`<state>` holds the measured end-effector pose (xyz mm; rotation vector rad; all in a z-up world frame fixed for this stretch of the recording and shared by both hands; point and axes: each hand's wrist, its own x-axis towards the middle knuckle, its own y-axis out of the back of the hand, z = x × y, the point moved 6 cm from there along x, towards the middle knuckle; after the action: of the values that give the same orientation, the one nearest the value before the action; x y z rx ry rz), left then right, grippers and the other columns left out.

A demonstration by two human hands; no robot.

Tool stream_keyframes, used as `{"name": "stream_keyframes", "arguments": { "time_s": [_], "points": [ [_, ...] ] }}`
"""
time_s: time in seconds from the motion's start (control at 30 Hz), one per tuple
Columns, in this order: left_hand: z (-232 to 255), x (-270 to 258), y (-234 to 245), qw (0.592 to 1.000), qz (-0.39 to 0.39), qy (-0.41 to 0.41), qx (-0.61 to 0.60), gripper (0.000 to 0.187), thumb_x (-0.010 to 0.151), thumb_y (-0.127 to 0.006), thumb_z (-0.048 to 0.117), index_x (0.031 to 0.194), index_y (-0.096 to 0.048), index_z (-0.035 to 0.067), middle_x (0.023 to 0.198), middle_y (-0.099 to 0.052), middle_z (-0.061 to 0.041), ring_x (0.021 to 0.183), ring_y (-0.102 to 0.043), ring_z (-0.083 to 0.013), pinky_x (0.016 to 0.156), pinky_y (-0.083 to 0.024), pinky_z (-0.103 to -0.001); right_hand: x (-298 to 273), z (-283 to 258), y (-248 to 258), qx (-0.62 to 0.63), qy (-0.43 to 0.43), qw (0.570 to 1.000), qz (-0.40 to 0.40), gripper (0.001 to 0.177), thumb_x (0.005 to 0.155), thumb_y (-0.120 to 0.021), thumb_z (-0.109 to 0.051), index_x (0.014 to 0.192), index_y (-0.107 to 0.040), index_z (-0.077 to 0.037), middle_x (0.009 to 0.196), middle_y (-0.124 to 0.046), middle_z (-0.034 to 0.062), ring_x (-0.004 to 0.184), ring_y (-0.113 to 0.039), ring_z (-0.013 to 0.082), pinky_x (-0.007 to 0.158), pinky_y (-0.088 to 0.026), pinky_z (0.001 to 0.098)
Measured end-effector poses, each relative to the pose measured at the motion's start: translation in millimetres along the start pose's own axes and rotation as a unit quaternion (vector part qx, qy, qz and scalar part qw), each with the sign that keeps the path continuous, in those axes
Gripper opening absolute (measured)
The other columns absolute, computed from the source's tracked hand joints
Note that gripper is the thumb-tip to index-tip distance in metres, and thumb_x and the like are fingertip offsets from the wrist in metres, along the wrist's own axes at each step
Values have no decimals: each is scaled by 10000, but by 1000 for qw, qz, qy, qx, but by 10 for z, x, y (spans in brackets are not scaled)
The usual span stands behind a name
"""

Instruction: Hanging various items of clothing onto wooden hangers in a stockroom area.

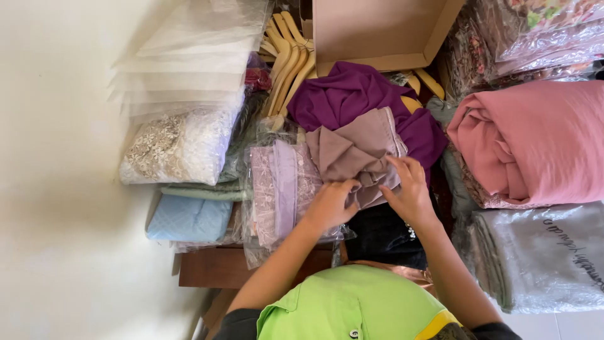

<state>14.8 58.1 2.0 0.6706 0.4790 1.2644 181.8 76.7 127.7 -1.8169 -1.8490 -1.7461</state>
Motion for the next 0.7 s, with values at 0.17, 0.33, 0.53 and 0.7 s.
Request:
{"name": "stream_keyframes", "arguments": {
  "time_s": [0.17,0.33,0.53,0.7],
  "points": [
    [541,355,725,963,114,-213,122,532,806,-685,82,1333,-615,123,1345,-655,-129,1327,-540,-401,1194,-182,-606,-372,910,-809,-21,-62,992,-110,406,687,-841,-230,1026,-713,-47,919,-669,167,846,-660,362,737,-524,447],
    [563,361,1057,955,214,-206,-13,496,919,-628,14,1405,-585,109,1472,-592,-124,1415,-508,-368,1245,-254,-546,-532,1538,-733,46,-384,905,-179,374,947,-844,-375,1002,-738,-21,794,-685,176,738,-669,360,713,-553,458],
    [141,412,454,981,129,-25,-144,286,942,-627,62,1216,-702,90,1102,-780,-115,994,-786,-241,878,-612,-336,-374,1246,-323,-100,-313,909,-258,407,816,-801,-359,1122,-747,-96,850,-757,167,837,-737,342,732,-562,445],
    [119,458,194,983,116,24,-139,246,898,-653,82,1141,-678,50,972,-779,-127,889,-772,-267,784,-605,-366,-449,1119,-1214,2,-307,923,-230,303,898,-759,-350,1009,-751,-69,844,-745,195,783,-720,385,695,-556,452]
  ]
}}
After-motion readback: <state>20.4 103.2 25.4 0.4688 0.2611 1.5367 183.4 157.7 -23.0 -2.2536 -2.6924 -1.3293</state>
